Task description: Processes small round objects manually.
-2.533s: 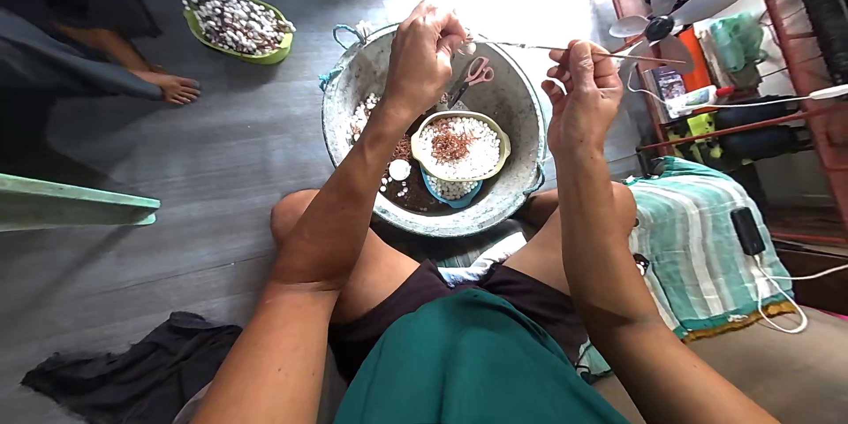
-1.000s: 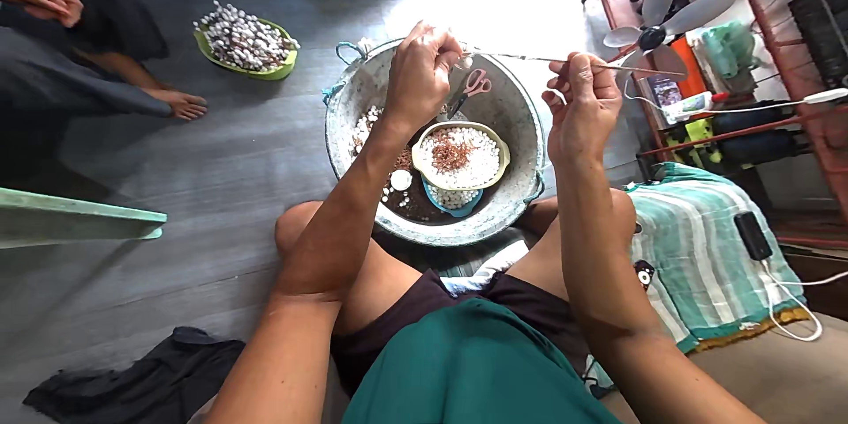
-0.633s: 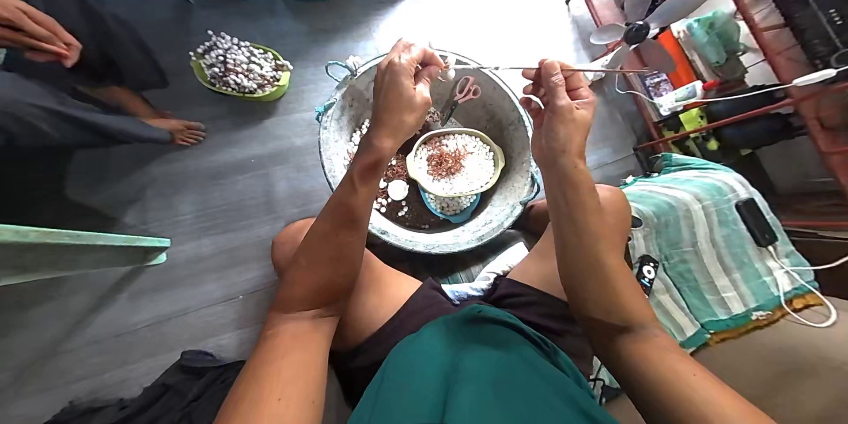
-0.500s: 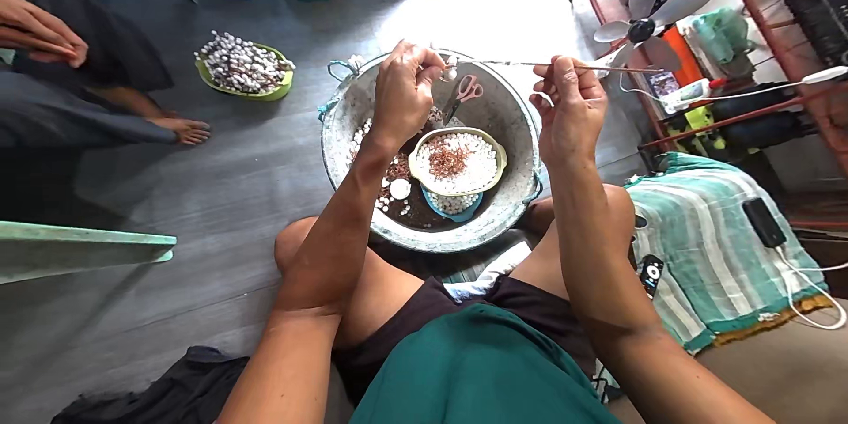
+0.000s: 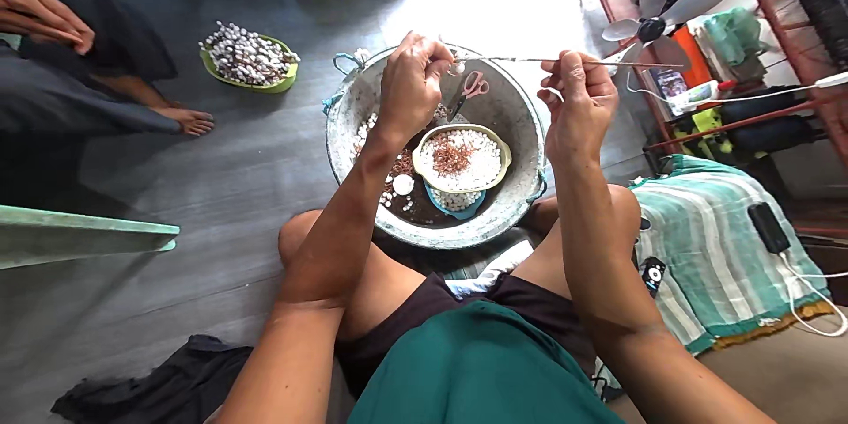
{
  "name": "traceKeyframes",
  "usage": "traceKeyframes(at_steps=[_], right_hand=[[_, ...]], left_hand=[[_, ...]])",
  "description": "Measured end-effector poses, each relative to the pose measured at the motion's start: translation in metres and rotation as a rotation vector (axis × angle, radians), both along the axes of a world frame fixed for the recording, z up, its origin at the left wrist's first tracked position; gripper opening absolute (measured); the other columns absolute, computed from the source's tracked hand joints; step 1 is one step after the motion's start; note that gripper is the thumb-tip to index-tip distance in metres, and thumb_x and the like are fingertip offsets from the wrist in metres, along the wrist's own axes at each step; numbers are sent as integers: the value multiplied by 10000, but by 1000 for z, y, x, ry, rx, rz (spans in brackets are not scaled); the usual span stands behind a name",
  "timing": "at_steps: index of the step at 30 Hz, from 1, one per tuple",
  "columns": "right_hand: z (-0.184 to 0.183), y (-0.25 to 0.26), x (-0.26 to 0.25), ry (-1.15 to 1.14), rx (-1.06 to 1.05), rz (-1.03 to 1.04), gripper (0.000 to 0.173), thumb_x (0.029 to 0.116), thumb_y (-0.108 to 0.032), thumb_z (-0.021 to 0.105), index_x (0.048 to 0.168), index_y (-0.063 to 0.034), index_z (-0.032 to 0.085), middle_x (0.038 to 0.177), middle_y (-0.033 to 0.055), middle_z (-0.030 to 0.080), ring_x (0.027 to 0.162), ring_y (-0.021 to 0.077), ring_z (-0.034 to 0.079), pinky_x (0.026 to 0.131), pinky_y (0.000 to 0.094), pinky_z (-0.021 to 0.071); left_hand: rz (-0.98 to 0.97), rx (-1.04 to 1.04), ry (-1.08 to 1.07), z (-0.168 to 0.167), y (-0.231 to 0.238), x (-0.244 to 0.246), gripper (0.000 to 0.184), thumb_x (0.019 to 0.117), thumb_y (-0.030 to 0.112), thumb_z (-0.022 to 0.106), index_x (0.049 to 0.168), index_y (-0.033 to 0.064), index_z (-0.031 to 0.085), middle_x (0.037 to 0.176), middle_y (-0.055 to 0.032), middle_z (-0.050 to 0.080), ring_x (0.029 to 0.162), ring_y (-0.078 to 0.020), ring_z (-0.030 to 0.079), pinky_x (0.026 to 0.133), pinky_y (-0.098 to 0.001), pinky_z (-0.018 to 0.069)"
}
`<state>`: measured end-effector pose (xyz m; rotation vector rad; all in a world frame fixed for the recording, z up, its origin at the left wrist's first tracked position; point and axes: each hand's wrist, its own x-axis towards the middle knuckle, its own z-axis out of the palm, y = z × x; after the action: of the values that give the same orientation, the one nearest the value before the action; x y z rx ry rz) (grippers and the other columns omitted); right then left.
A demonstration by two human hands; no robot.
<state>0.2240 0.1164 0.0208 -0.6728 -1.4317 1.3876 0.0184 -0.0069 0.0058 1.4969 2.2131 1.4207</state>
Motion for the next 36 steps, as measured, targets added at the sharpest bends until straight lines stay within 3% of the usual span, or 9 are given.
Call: traceKeyframes(at_steps=[15, 20, 23, 25, 27, 31, 36], right_hand=[[3, -3, 4, -49, 139, -10, 184, 1074, -135, 539, 1106, -9, 669, 1000, 99, 751, 841, 191, 720, 718, 332, 604], [5, -20, 33, -129, 137, -17, 185, 1087, -180, 518, 1171, -63, 634, 1058, 33, 726, 865, 139, 701, 746, 298, 599], [-34, -53, 39, -366, 248, 187, 245, 1083, -198, 531, 1256, -54, 628, 1091, 21, 703, 899, 105, 692, 799, 294, 605], [-74, -79, 27, -541, 348, 315, 266, 1063, -192, 564, 1238, -17, 662, 1083, 79, 726, 877, 136, 706, 757, 327, 612], [-119, -106, 9, -679, 442, 418, 236, 1043, -182, 596, 1189, -38, 712, 1073, 98, 734, 869, 166, 719, 728, 360, 621], [-200, -133, -19, -901, 583, 554, 228, 1039, -209, 588, 1147, -115, 765, 1051, 93, 737, 968, 263, 711, 838, 495, 590], [-252, -139, -37, -1045, 667, 642, 224, 1034, -201, 589, 1169, -138, 756, 1106, 94, 734, 1057, 302, 694, 863, 522, 579]], left_hand=[[18, -13, 2, -2, -2, -3, 147, 1001, 142, 601, 1042, 125, 742, 1051, -44, 665, 977, -154, 645, 878, -370, 530], [13, 1, -100, 3, -6, -17, 184, 1001, 148, 595, 1082, 68, 740, 1064, -87, 685, 943, -165, 669, 867, -349, 559], [-42, 127, -381, 3, -7, -26, 144, 989, 102, 625, 1075, 20, 706, 1000, -65, 712, 788, -112, 674, 697, -284, 573], [-112, 233, -570, 6, -4, -28, 124, 990, 58, 625, 1076, -7, 686, 953, -61, 702, 735, -113, 661, 619, -276, 564], [-164, 287, -716, 10, -6, -28, 121, 1007, 48, 610, 1080, -18, 680, 935, -71, 697, 746, -138, 666, 611, -285, 568], [-204, 317, -884, 17, -11, -30, 138, 1040, 70, 578, 1086, -20, 672, 918, -83, 687, 782, -160, 667, 626, -286, 566], [-184, 364, -989, 22, -13, -35, 125, 1042, 55, 567, 1061, -30, 657, 915, -101, 682, 759, -152, 654, 606, -264, 551]])
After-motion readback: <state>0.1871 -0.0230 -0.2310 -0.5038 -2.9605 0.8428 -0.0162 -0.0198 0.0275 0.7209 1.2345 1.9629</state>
